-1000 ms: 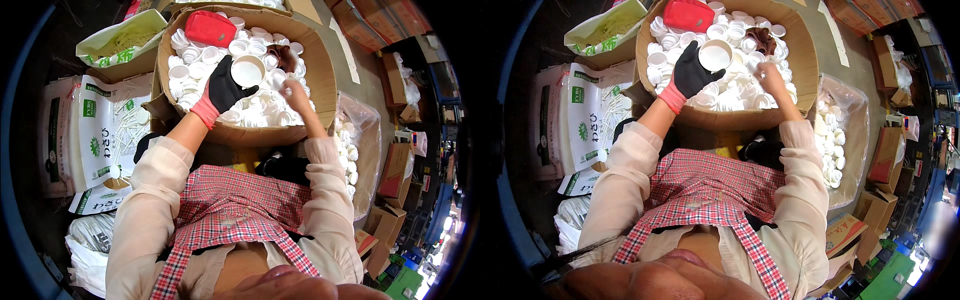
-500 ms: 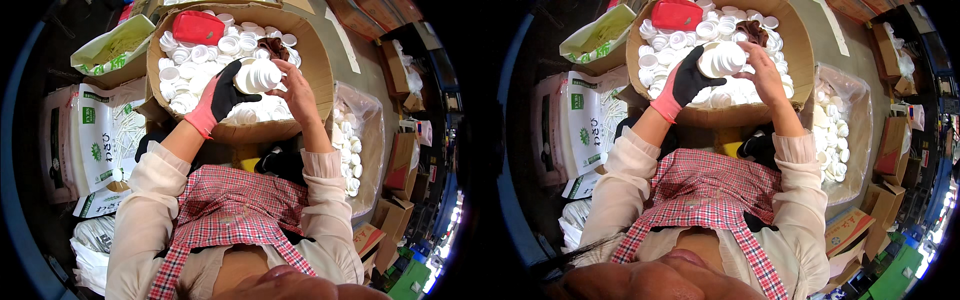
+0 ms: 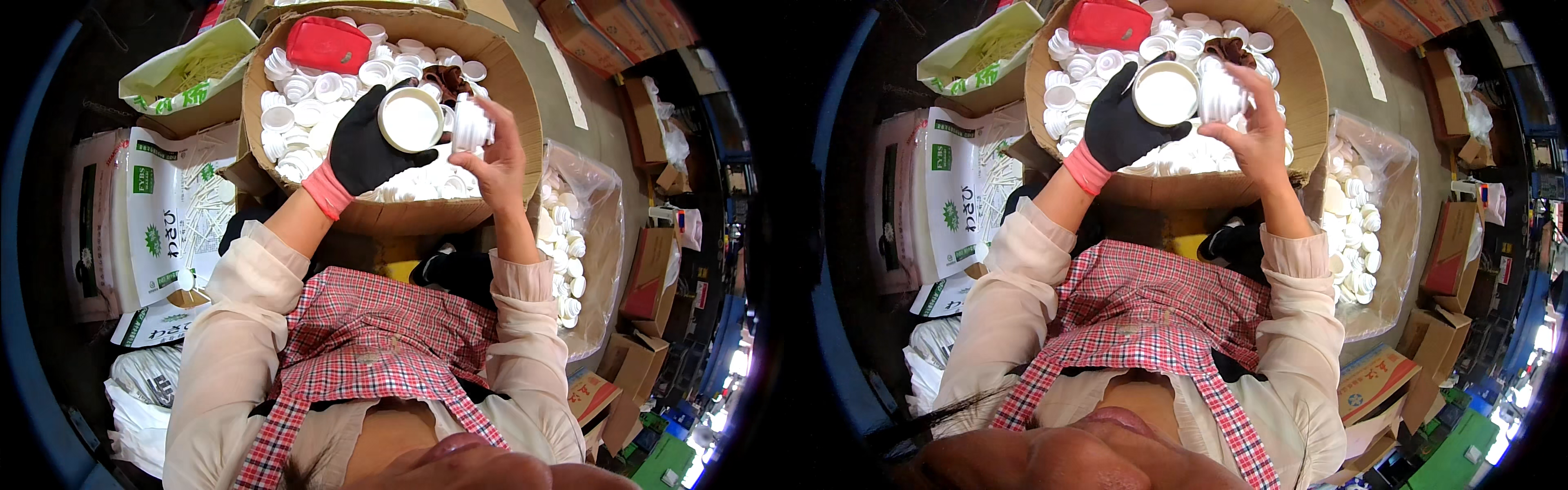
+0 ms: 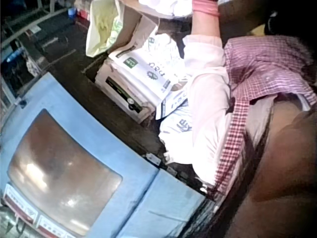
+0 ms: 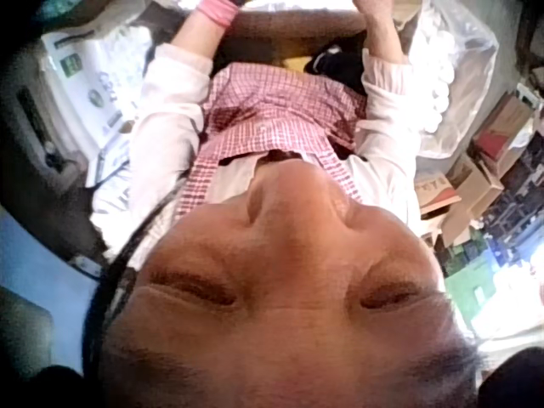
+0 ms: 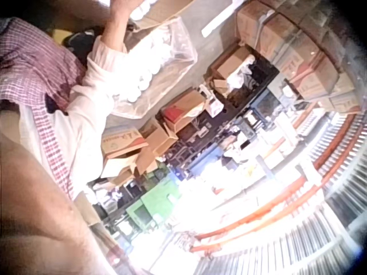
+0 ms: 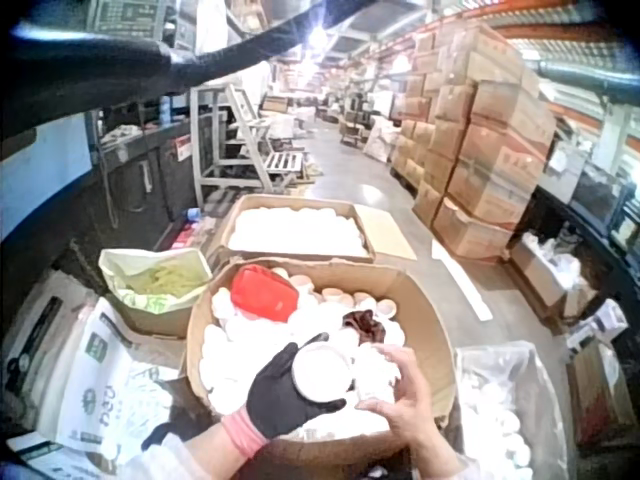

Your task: The person sits on the floor and repeatedly picks up white plastic cup halves from a cardboard box. They wipe the rim of each cup with a brown cloth, then fit the two halves together and place the assembled cup into a nearby container.

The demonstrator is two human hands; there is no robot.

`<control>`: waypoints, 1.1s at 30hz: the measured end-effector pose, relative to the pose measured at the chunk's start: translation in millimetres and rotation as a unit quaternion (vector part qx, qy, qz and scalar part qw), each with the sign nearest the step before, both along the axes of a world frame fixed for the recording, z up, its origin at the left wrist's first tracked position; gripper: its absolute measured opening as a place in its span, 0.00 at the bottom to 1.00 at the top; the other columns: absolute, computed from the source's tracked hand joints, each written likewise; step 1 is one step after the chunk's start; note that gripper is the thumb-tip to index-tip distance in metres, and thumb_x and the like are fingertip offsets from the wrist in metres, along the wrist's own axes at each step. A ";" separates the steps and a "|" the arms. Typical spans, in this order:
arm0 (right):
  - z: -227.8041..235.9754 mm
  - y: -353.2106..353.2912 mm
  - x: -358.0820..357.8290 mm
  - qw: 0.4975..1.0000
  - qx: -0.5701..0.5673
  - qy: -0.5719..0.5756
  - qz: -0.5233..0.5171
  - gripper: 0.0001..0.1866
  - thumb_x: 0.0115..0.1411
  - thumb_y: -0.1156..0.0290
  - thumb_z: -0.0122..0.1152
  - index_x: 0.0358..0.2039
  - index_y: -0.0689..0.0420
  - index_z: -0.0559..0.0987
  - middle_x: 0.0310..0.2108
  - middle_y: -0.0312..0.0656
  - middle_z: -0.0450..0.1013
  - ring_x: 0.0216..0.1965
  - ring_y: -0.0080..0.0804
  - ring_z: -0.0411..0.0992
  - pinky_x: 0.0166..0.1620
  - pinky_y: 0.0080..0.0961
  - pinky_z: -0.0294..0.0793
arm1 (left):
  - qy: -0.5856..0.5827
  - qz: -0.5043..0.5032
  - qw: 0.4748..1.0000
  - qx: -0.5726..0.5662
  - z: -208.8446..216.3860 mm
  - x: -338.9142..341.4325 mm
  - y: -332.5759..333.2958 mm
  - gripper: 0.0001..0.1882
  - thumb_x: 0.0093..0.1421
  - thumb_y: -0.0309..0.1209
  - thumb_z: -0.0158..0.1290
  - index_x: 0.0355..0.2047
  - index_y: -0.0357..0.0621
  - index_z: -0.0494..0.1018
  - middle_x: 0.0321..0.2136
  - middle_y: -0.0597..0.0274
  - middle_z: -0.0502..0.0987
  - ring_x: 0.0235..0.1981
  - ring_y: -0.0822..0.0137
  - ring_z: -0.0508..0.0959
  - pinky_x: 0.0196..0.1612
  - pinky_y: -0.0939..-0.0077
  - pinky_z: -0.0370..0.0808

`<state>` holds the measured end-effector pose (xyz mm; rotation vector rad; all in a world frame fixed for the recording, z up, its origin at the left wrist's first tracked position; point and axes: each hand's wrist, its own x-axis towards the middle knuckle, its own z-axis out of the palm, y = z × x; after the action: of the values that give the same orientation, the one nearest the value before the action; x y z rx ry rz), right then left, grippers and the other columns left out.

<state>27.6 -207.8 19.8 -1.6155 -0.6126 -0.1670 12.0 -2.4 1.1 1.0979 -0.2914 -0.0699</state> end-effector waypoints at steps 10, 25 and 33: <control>29.3 31.3 -25.4 0.959 -0.209 -0.189 -0.029 0.33 0.44 0.75 0.72 0.54 0.56 0.72 0.52 0.47 0.67 0.51 0.45 0.66 0.53 0.35 0.67 | -0.297 0.161 0.869 0.362 -5.0 -7.0 8.4 0.38 0.47 0.33 0.67 0.57 0.38 0.63 0.52 0.53 0.71 0.52 0.60 0.73 0.56 0.71 0.69; 24.8 42.8 -24.5 0.933 -0.254 -0.248 -0.052 0.35 0.40 0.80 0.71 0.53 0.55 0.73 0.53 0.46 0.67 0.51 0.47 0.65 0.53 0.38 0.66 | -0.244 0.119 0.943 0.192 -4.2 -12.0 5.7 0.33 0.53 0.22 0.61 0.58 0.38 0.62 0.56 0.55 0.68 0.54 0.64 0.71 0.56 0.73 0.69; 26.5 43.5 -26.3 0.933 -0.252 -0.251 -0.059 0.35 0.40 0.81 0.71 0.53 0.55 0.73 0.52 0.46 0.67 0.50 0.47 0.65 0.49 0.36 0.69 | -0.248 0.118 0.942 0.192 -6.4 -10.2 5.7 0.31 0.55 0.22 0.58 0.59 0.38 0.61 0.54 0.57 0.69 0.52 0.66 0.72 0.55 0.74 0.70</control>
<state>1.3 -164.3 46.3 -2.1292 -1.0105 -0.5616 1.7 3.2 -5.4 1.5265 -0.6128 0.3852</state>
